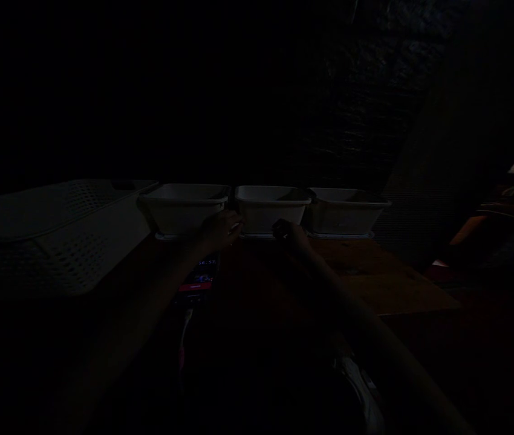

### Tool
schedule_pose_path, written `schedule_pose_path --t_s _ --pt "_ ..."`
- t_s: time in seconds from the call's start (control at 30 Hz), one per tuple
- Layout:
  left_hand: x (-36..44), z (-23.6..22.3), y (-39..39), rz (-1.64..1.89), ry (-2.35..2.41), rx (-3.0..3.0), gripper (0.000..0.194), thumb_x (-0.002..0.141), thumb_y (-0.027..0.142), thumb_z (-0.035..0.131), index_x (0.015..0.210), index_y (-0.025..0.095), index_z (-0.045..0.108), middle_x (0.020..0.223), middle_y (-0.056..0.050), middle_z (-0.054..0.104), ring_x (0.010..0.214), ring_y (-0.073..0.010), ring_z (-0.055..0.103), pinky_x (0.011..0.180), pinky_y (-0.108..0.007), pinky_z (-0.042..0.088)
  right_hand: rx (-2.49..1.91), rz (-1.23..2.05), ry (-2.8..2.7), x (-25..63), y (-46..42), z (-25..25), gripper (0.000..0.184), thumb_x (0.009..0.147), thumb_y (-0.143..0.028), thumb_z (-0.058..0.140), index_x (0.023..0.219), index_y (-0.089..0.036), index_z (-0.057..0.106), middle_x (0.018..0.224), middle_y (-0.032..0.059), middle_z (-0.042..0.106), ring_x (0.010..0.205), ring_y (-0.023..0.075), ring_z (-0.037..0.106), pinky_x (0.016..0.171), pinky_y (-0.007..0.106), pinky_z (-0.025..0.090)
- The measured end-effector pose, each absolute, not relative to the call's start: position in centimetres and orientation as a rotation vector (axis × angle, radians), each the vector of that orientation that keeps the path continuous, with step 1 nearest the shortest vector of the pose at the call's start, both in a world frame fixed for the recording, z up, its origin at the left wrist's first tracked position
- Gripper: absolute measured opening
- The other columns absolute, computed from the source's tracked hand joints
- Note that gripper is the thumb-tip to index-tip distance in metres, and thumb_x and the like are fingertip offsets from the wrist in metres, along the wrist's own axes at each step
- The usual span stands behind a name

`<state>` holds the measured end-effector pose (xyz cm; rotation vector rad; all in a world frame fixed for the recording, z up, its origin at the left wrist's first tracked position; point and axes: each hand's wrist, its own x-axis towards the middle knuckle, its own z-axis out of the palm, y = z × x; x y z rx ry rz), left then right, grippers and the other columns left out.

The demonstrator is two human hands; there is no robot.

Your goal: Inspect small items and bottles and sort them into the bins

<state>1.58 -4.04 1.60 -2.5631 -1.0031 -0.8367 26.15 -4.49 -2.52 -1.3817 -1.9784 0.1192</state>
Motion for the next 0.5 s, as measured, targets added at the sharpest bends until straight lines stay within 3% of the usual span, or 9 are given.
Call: schedule_pose_path --t_s 0.17,0.5 --pt "2.2 1.1 -4.2 -0.822 -0.905 -2.691 0.023 0.086 0.031 0.051 0.105 0.020 0.059 0.105 -0.005 0.061 0.100 -0.0186 0.054 0.086 -0.032 0.042 -1.315 0.181 -2.136 24.7 -5.3 -2.0 0.027 0.084 -0.037 0.050 0.101 -0.019 0.061 0.088 0.0043 0.068 0.069 0.0121 0.061 0.059 0.019 0.041" --pt "2.0 1.3 -4.3 -0.830 -0.930 -2.812 0.035 0.081 0.032 0.060 0.113 0.022 0.056 0.117 -0.006 0.057 0.109 -0.0203 0.052 0.091 -0.033 0.042 -1.343 0.056 -2.226 24.0 -5.7 -1.4 0.025 0.086 -0.024 0.044 0.101 -0.022 0.064 0.093 0.0046 0.069 0.079 0.0158 0.063 0.062 0.021 0.038"
